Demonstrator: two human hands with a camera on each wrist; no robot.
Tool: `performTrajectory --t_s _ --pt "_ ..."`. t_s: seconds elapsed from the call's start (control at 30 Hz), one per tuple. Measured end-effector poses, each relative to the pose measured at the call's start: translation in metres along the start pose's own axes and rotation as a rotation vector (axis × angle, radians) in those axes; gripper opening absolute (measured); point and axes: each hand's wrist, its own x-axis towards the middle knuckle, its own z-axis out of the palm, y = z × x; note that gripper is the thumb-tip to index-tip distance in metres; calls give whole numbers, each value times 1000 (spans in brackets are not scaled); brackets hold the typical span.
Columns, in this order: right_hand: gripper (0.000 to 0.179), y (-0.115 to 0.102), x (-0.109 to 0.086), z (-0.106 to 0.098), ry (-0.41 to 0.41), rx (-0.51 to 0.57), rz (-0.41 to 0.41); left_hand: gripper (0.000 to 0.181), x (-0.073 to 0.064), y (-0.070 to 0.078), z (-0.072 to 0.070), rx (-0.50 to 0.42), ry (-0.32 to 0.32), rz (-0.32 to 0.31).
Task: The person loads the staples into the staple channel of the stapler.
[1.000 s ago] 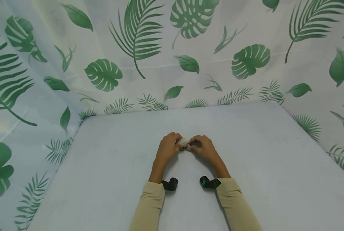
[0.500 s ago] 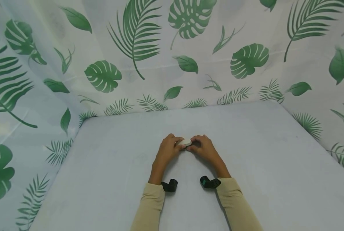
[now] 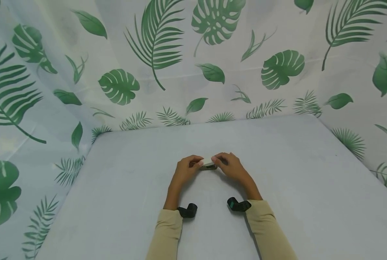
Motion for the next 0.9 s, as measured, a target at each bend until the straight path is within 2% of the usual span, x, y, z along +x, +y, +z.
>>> performTrajectory --t_s 0.1,0.23,0.47,0.77,0.9 --pt "40 -1 2 3 60 10 29 23 2 0 1 -13 9 -29" --pt "35 -3 2 6 111 9 15 23 2 -1 1 -24 21 -54" --pt "30 -2 2 9 136 -40 12 24 3 -4 5 -18 29 -48" --pt "29 0 0 7 146 -36 26 23 2 1 7 1 36 -42" --pt "29 -1 -1 6 149 -32 27 25 2 1 7 28 43 -21"
